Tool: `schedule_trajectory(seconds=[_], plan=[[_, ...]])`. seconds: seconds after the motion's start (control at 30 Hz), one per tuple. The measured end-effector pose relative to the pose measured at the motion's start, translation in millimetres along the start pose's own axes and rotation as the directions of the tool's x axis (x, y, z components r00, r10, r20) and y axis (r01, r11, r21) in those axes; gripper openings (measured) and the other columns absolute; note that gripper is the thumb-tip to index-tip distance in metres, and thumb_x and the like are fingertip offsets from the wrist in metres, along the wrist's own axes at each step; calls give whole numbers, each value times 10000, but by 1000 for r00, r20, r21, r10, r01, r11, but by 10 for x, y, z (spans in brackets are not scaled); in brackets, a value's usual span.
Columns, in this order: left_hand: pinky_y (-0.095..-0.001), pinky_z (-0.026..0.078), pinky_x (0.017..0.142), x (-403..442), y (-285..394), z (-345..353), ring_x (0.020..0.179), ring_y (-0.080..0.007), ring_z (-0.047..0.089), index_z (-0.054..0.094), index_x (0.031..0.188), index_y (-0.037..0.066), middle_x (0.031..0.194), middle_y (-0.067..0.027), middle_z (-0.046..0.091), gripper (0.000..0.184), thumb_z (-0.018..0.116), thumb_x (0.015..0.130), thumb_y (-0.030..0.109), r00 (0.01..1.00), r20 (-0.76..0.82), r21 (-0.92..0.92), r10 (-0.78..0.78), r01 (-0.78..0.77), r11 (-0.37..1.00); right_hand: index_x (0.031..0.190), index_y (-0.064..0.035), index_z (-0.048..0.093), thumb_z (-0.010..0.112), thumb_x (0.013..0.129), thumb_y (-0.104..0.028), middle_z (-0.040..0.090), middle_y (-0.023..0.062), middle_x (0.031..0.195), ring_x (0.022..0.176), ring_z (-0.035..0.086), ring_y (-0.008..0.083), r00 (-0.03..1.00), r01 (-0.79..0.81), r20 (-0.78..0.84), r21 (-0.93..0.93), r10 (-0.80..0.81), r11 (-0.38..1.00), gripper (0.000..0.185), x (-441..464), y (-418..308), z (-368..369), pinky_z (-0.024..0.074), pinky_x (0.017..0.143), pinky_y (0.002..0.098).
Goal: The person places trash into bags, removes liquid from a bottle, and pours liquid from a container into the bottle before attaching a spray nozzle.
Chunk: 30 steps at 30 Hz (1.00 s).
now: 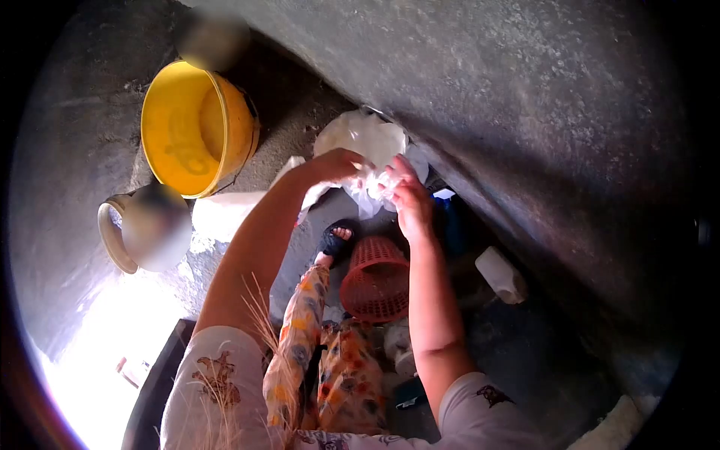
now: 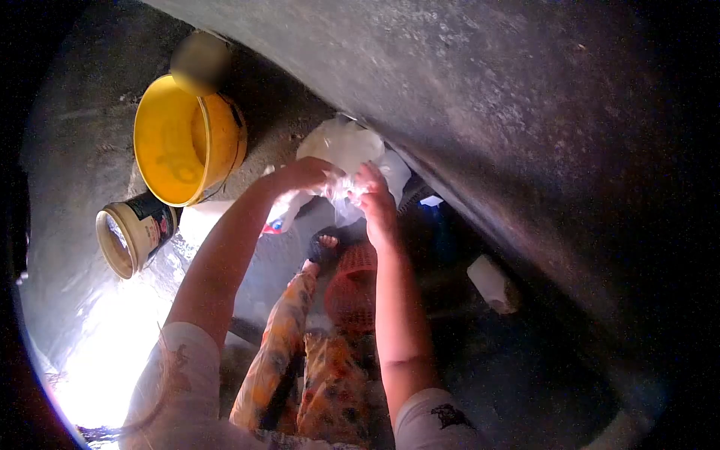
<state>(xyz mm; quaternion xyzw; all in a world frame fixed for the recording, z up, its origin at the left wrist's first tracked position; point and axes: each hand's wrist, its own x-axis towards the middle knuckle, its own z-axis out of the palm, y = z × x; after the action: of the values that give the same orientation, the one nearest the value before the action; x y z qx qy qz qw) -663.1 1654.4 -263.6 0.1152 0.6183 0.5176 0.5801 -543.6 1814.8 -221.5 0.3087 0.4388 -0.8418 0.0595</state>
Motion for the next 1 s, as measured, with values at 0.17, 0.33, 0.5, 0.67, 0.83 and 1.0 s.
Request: schedule_trajectory(seconds=[0.17, 0.33, 0.5, 0.67, 0.83, 1.0], plan=[[-291, 452, 679, -146, 204, 357, 717, -158, 581, 627, 873, 54, 732, -81, 614, 296, 666, 738, 314, 989, 148, 87, -9, -4, 996, 1165, -144, 540, 438, 697, 109, 342, 107, 1314, 1120, 439, 241, 881, 467, 341, -735, -327, 491, 541, 183, 86, 32, 430, 846, 277], [-323, 429, 639, -94, -31, 316, 676, -183, 560, 626, 812, 35, 695, -102, 599, 368, 611, 768, 400, 998, 36, 502, -60, 34, 864, 975, -81, 583, 665, 643, 23, 498, 66, 1074, 912, 553, 210, 909, 415, 367, -748, -199, 518, 358, 258, 298, -208, 476, 733, 297], [-296, 429, 597, -170, -418, 265, 623, -145, 532, 635, 718, 51, 657, -36, 593, 156, 576, 762, 188, 825, -555, -212, -106, -17, 977, 851, -35, 556, 673, 691, -88, 579, 81, 844, 800, 584, 235, 959, 217, -70, -448, -276, 867, 205, 275, 658, -388, 489, 725, 337], [-306, 437, 475, -89, -1271, -34, 512, -168, 527, 622, 643, 37, 615, -47, 571, 149, 577, 719, 157, 489, -675, -689, -552, -150, 709, 727, -25, 522, 523, 727, -88, 589, 103, 794, 827, 603, 264, 846, -92, -472, 333, 250, 938, 62, 141, 679, -804, 506, 773, 429], [-255, 387, 440, -220, -1309, 115, 474, -116, 450, 622, 747, 47, 659, -27, 559, 125, 555, 756, 152, 654, -573, -785, -494, -267, 558, 948, -40, 492, 503, 796, -144, 568, 85, 927, 839, 594, 208, 808, -321, -494, 91, 322, 943, 185, 150, 722, -809, 461, 765, 348], [-202, 319, 463, -485, -410, 427, 507, -76, 377, 599, 905, 103, 814, -7, 528, 184, 534, 806, 243, 919, -314, -654, -237, -28, 756, 786, -108, 536, 580, 751, -96, 571, 23, 834, 828, 543, 123, 988, 8, -155, 221, 26, 975, 57, 80, 321, -282, 393, 777, 249]])
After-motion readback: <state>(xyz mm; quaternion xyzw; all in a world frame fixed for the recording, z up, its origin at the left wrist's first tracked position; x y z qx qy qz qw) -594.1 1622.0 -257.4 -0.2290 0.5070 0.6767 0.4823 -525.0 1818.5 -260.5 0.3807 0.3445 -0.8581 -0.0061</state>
